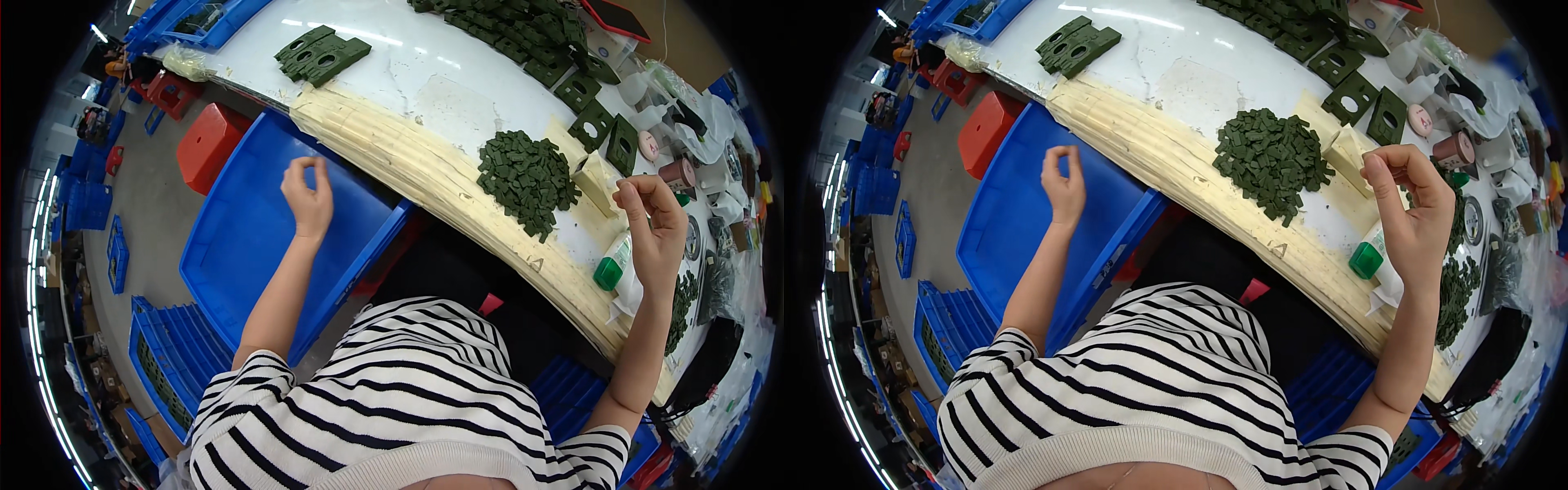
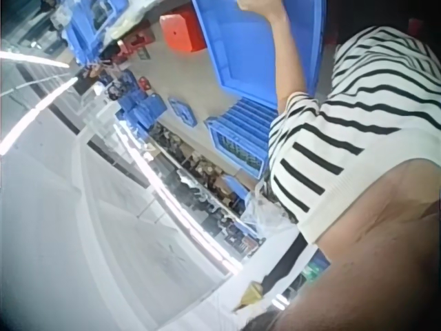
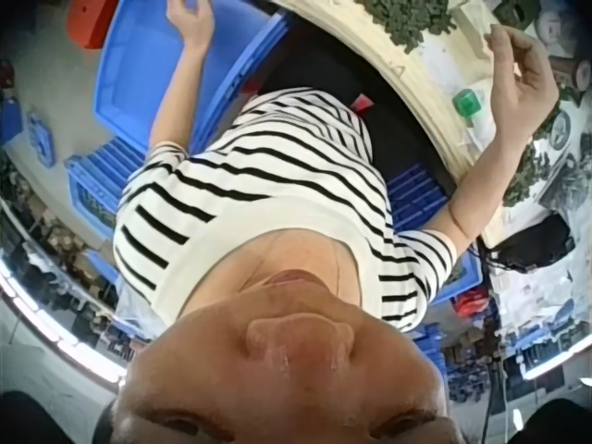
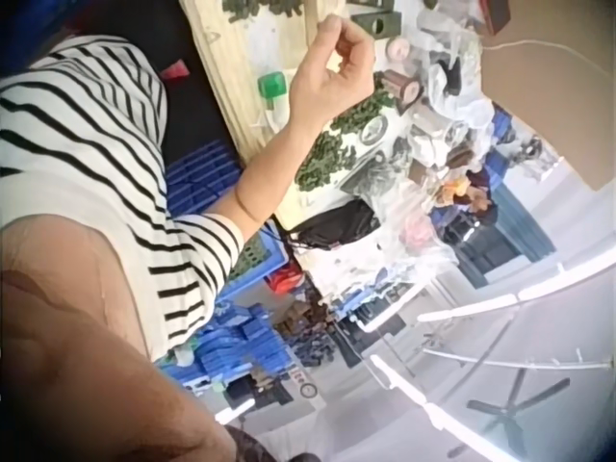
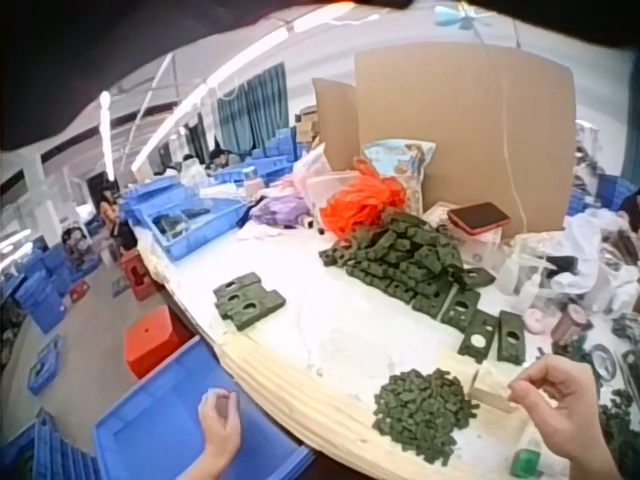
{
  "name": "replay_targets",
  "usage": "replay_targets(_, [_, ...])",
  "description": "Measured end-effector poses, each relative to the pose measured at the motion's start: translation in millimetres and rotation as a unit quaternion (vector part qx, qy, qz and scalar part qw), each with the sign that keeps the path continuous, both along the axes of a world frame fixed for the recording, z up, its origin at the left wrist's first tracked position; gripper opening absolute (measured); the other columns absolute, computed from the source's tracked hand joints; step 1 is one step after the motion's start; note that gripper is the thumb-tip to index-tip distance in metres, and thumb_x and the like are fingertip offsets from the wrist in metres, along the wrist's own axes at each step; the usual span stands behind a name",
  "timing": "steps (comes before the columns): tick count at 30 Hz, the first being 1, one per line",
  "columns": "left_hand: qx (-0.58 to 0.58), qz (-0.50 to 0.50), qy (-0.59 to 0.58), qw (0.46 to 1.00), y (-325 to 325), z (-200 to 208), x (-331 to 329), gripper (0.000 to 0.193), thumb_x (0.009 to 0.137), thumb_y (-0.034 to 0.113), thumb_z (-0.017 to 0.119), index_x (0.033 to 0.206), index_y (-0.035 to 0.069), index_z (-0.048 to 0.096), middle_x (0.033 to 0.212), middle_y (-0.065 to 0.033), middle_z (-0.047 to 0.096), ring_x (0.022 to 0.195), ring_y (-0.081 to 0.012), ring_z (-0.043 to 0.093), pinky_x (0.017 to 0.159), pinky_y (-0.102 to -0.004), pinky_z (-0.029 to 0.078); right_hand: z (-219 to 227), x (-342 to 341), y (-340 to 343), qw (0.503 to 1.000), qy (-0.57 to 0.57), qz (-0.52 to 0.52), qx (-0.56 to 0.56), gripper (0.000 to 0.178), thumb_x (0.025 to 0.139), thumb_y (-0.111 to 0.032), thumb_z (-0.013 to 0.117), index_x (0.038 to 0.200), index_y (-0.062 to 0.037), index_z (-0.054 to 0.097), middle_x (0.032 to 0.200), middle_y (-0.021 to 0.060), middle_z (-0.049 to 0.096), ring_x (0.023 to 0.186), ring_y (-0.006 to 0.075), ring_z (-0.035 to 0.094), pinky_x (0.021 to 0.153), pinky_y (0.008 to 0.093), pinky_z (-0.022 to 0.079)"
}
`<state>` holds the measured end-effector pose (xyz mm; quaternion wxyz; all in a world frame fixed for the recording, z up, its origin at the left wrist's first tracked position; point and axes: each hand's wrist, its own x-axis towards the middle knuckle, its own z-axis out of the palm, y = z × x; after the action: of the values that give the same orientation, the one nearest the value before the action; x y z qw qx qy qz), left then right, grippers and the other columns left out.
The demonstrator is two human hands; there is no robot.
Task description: Applying glue to toy tank chassis components for assembly.
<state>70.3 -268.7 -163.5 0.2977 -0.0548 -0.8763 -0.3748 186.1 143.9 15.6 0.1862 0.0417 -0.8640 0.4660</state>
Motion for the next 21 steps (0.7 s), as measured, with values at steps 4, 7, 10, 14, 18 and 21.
replay_targets(4, [-0.027, 0.081, 0.177, 0.980, -14, 54, -30, 0.014, 0.086, 0.016, 0.064, 0.091, 0.005, 0.059, 0.091, -0.0106, 0.062, 0.086, -0.0286, 0.054, 0.080, -0.0389, 0.040, 0, 1, -3, 1.000, -0.001, 0.001, 0.005, 0.012, 0.090, -0.008, 0.061, 0.087, 0.0039, 0.062, 0.078, 0.0023, 0.061, 0.074, 0.0078, 0.057, 0.072, 0.0210, 0.044])
replay_targets(7, [-0.152, 0.010, 0.185, 0.971, -8, 103, -72, 0.022, 0.083, 0.023, 0.068, 0.095, 0.007, 0.060, 0.095, -0.0099, 0.062, 0.095, -0.0294, 0.054, 0.082, -0.0404, 0.041, 3, 3, -5, 1.000, 0.006, -0.001, 0.017, 0.011, 0.089, -0.007, 0.062, 0.087, 0.0040, 0.062, 0.077, 0.0024, 0.061, 0.073, 0.0073, 0.056, 0.071, 0.0209, 0.044])
replay_targets(10, [-0.277, -0.026, 0.114, 0.954, -8, 125, -121, 0.034, 0.078, 0.035, 0.070, 0.098, 0.009, 0.061, 0.096, -0.0090, 0.062, 0.099, -0.0305, 0.056, 0.086, -0.0405, 0.042, 1, 1, -5, 1.000, 0.016, -0.002, 0.016, 0.011, 0.088, -0.007, 0.062, 0.086, 0.0040, 0.061, 0.075, 0.0027, 0.061, 0.071, 0.0070, 0.055, 0.069, 0.0211, 0.044])
replay_targets(14, [-0.324, -0.051, -0.112, 0.938, -27, 141, -186, 0.041, 0.077, 0.041, 0.071, 0.099, 0.007, 0.061, 0.095, -0.0117, 0.064, 0.094, -0.0288, 0.059, 0.083, -0.0384, 0.045, 3, 1, -4, 1.000, 0.020, -0.004, 0.018, 0.012, 0.088, -0.007, 0.063, 0.085, 0.0039, 0.061, 0.074, 0.0026, 0.061, 0.070, 0.0071, 0.055, 0.069, 0.0214, 0.044])
replay_targets(18, [-0.360, -0.110, -0.285, 0.881, -20, 161, -199, 0.044, 0.075, 0.038, 0.071, 0.100, 0.004, 0.061, 0.094, -0.0144, 0.064, 0.086, -0.0250, 0.061, 0.076, -0.0372, 0.047, 1, 1, -2, 1.000, 0.022, -0.008, 0.016, 0.012, 0.088, -0.007, 0.063, 0.085, 0.0038, 0.061, 0.074, 0.0023, 0.061, 0.070, 0.0069, 0.054, 0.069, 0.0213, 0.044])
replay_targets(21, [-0.380, -0.158, -0.336, 0.847, -13, 173, -192, 0.040, 0.074, 0.034, 0.070, 0.097, 0.002, 0.062, 0.091, -0.0144, 0.063, 0.083, -0.0230, 0.060, 0.073, -0.0357, 0.047, 1, 0, -3, 0.999, 0.023, -0.005, 0.021, 0.012, 0.088, -0.007, 0.063, 0.085, 0.0037, 0.062, 0.073, 0.0021, 0.061, 0.070, 0.0068, 0.054, 0.068, 0.0210, 0.043])
